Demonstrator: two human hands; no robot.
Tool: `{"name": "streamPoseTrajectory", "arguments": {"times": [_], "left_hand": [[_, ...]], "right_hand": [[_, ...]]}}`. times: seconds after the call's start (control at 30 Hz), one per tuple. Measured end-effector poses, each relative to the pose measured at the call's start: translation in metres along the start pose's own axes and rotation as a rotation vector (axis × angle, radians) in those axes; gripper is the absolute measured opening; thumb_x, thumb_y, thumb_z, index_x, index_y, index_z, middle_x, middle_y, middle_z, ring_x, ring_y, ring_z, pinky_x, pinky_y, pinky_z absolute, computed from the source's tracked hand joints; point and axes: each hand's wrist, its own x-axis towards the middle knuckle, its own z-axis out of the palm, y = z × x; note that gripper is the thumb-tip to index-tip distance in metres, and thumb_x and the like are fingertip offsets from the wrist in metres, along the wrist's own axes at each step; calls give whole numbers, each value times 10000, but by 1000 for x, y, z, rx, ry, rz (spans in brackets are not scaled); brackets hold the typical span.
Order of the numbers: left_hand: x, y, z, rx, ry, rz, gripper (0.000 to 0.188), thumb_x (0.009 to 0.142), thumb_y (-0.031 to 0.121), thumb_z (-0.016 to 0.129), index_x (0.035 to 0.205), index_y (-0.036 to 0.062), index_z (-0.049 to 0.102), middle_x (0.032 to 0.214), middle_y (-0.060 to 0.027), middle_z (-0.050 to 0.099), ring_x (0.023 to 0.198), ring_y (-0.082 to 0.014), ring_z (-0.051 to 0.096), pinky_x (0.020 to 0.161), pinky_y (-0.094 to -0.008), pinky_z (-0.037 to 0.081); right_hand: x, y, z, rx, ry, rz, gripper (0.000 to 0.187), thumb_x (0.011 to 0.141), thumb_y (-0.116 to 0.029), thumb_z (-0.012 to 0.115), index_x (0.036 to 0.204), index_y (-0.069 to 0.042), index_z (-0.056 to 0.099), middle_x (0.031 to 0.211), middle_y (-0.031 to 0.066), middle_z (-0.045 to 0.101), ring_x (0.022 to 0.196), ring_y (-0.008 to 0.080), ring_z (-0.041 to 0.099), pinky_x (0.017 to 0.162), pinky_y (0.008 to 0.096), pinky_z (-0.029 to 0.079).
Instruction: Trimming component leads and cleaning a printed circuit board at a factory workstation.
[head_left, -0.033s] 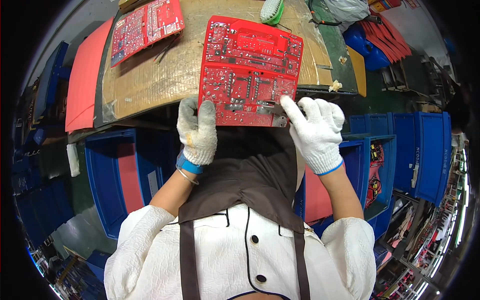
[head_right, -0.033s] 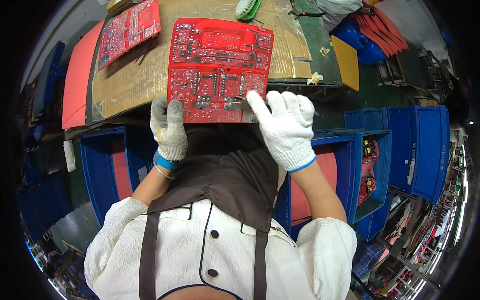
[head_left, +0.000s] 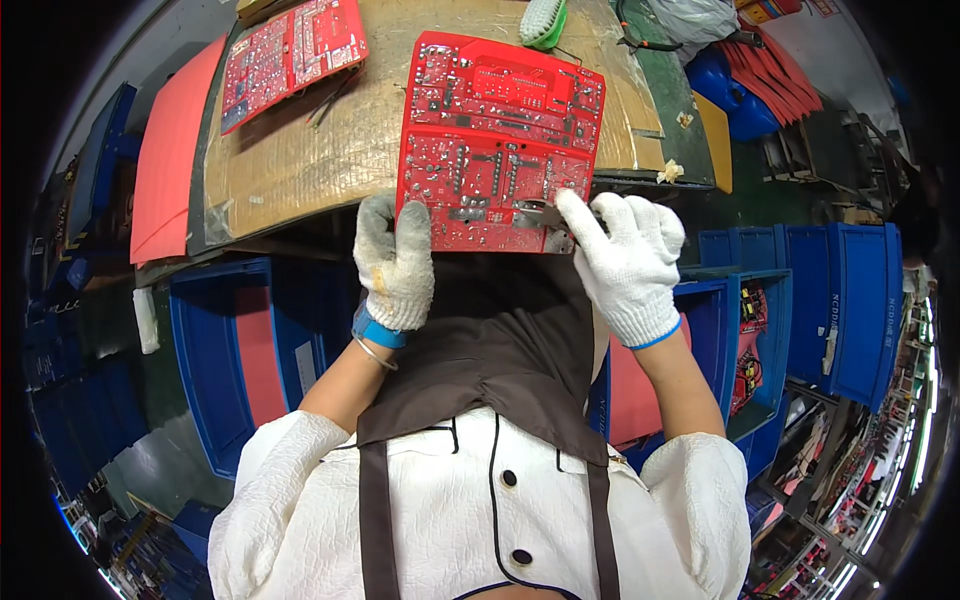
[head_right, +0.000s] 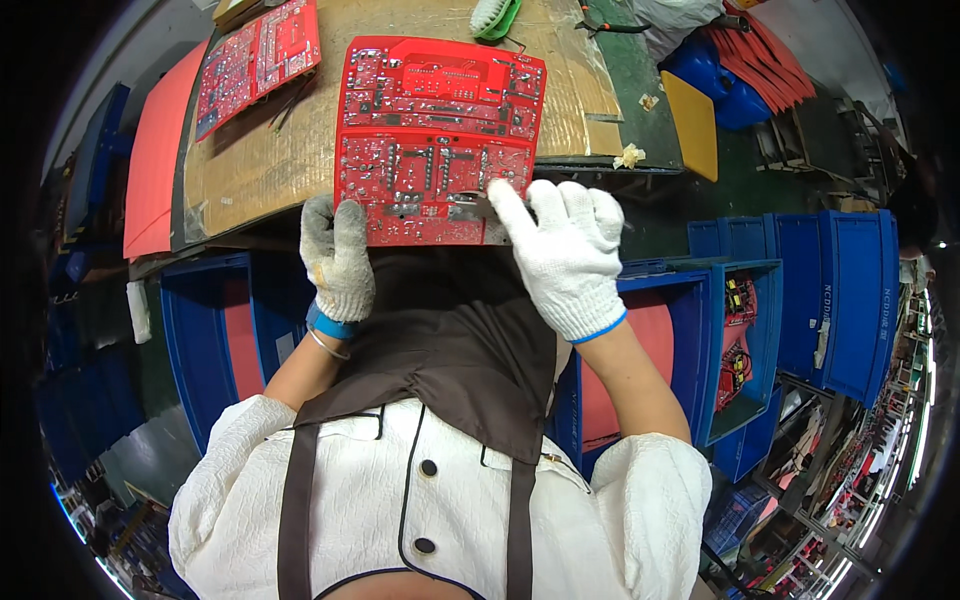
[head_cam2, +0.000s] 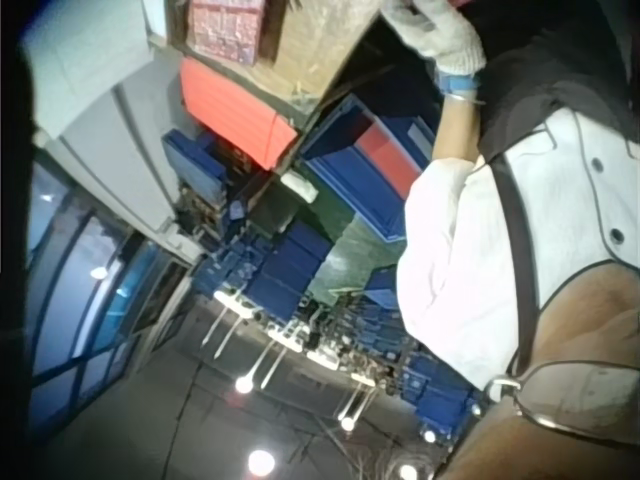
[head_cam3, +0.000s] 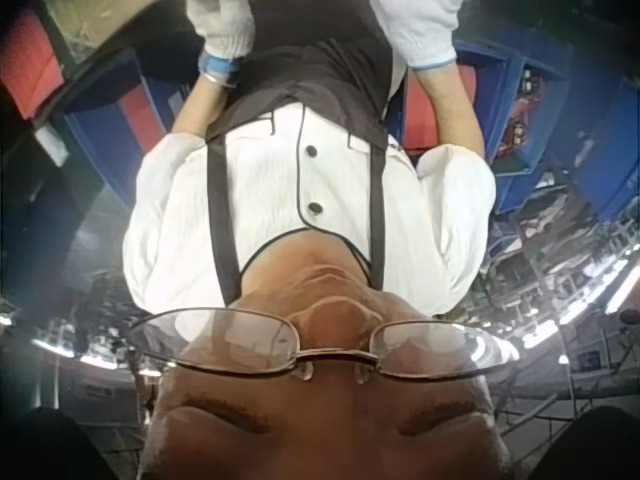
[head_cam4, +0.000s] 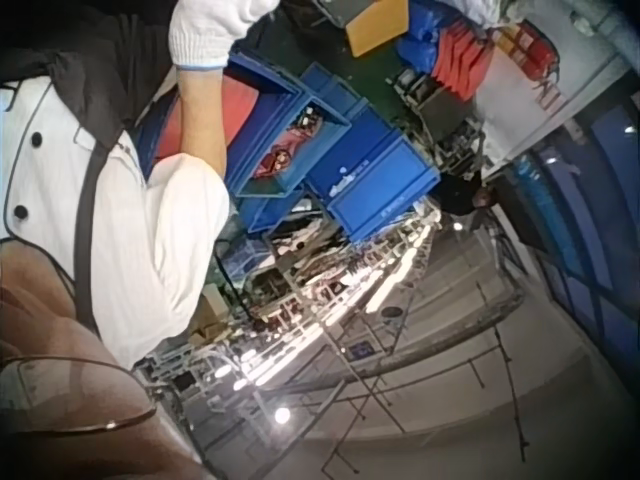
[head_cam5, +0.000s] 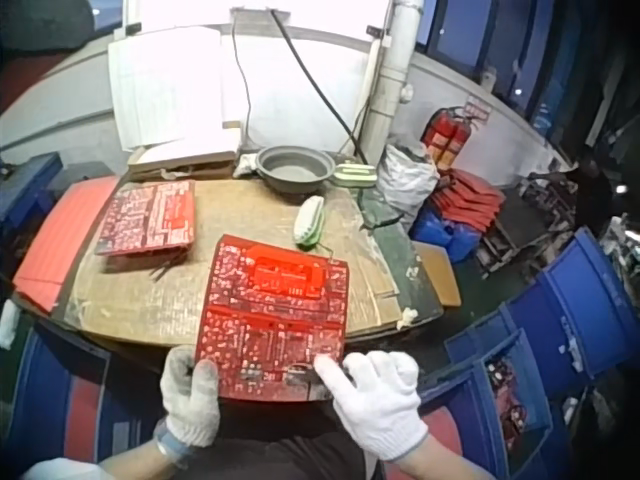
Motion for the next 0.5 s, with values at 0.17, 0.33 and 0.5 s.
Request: {"name": "streamPoseTrajectory", "arguments": {"times": [0.17,0.33,0.5], "left_hand": [[-1,2,-1,-34,-2,-40,220,1035,226,699,1092,32,613,933,13,609,844,-61,515,777,-246,472],[0,1,-1,11,-18,3,207,1037,217,696,1097,35,619,932,15,611,843,-59,519,776,-246,478],[0,4,-1,27,-11,16,190,1039,202,692,1095,34,622,927,13,615,843,-60,524,775,-250,483]], "right_hand": [[-2,3,-3,-17,-25,-4,617,669,-93,787,1271,-215,723,1001,-6,573,961,200,593,924,409,396],[0,4,2,-2,-13,-37,634,664,-108,799,1284,-207,714,1017,1,571,978,209,588,927,415,395],[-4,9,-3,-39,-71,-10,654,660,-119,812,1299,-210,706,1031,0,574,989,208,589,937,418,393]]}}
